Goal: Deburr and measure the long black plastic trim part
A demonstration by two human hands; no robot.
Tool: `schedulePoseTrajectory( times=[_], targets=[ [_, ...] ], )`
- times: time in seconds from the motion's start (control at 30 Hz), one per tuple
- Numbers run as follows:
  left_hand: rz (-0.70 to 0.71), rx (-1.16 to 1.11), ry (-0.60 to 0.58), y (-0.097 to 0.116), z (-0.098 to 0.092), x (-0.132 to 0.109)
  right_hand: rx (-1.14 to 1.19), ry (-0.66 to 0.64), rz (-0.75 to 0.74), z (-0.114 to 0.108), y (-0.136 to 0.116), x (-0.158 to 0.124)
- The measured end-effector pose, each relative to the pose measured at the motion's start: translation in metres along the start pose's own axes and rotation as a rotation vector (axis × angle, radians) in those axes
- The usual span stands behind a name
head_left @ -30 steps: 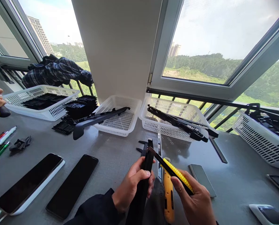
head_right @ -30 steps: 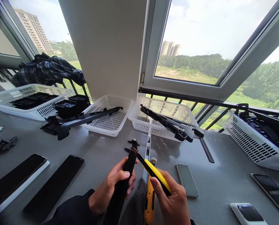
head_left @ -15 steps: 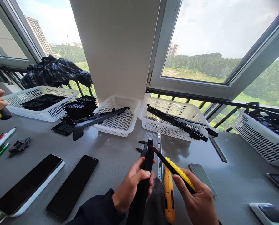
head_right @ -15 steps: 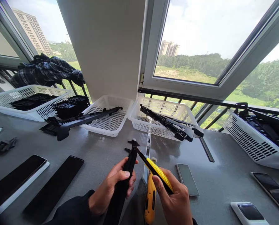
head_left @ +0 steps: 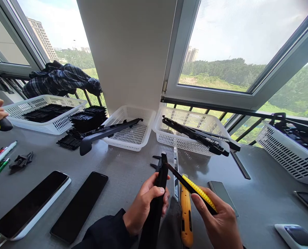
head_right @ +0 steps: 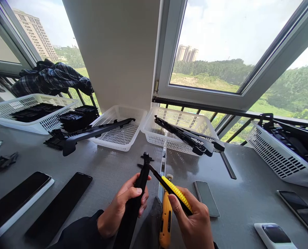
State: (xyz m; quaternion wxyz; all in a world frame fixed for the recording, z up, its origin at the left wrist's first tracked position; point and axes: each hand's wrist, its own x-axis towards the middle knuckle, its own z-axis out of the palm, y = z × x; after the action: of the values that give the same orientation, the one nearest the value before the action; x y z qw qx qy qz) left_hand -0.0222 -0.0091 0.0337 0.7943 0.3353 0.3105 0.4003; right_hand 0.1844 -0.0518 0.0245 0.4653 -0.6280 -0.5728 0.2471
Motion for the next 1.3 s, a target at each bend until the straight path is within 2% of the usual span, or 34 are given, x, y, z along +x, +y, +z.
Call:
schedulePoseTrajectory(
  times=[0.3, 0.67, 1.0, 1.3],
  targets=[
    [-0.002, 0.002, 0.001, 0.003, 0.0, 0.001, 0.005, 0.02, 0.042, 0.002, -0.004, -0.002],
    [-0.008, 0.015, 0.0, 0.002, 0.0, 0.001, -0.04, 0.012, -0.062, -0.001, 0.011, 0.0],
    [-0.008, 0.001, -0.001, 0.0, -0.002, 0.001, 0.013, 0.01, 0.057, 0.002, -0.005, -0.003],
    [-0.009, -0.011, 0.03, 0.0, -0.001, 0.001, 0.007, 0.018, 0.052, 0.001, -0.006, -0.001]
  ],
)
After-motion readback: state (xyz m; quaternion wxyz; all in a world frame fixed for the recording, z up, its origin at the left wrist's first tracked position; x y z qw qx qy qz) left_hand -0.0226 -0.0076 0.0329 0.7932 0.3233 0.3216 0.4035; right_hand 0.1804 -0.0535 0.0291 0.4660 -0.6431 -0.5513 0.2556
